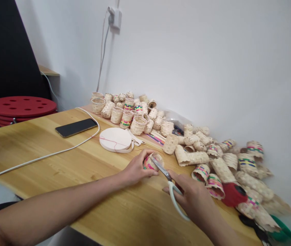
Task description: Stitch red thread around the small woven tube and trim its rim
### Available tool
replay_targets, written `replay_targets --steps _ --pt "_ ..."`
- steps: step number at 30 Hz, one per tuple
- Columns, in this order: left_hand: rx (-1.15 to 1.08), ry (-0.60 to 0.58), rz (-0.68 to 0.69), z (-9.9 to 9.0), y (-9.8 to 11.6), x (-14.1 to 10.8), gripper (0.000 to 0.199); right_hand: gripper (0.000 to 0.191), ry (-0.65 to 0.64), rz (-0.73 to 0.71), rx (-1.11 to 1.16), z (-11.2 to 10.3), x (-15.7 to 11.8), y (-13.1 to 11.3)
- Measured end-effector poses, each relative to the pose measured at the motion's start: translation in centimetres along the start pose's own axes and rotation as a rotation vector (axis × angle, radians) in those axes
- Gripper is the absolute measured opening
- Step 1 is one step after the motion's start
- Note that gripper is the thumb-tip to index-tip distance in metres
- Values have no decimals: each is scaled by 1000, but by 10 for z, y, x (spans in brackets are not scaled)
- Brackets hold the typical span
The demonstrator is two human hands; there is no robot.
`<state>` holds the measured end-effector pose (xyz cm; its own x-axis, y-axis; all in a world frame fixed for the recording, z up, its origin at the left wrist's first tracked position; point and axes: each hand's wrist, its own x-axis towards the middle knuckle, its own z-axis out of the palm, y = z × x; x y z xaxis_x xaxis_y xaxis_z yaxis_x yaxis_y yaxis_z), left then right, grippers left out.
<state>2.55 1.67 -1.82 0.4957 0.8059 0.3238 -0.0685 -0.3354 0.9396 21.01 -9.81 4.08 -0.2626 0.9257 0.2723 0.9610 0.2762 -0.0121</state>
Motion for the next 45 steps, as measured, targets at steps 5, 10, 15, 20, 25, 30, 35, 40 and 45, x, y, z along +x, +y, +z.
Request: replay_targets --steps 5,10,15,20,25,30,35,40,45 --pt "30 10 39 -1 -2 1 72 35 60 -30 58 6 -4 10" --pt "171 47 81 -4 4 3 84 39 91 40 58 5 -9 17" --pt "250 58 156 -3 4 4 83 36 59 11 57 7 -8 9" --pt "262 110 155 1 -2 2 76 36 75 -20 -1 10 1 -2" --pt "236 108 35 2 -2 1 85 41 62 -38 -34 16 3 1" --pt "43 -146 -60 -10 -12 10 100 36 -17 -11 -29 17 -6 17" --pt "-348 -351 -159 -15 -30 20 73 34 -4 -8 14 18 -15 26" --pt "-540 -347 -207 -10 -29 15 59 36 18 1 50 22 -17 25" --pt "-573 -323 -239 -7 -24 11 57 38 13 -5 72 26 -14 24"
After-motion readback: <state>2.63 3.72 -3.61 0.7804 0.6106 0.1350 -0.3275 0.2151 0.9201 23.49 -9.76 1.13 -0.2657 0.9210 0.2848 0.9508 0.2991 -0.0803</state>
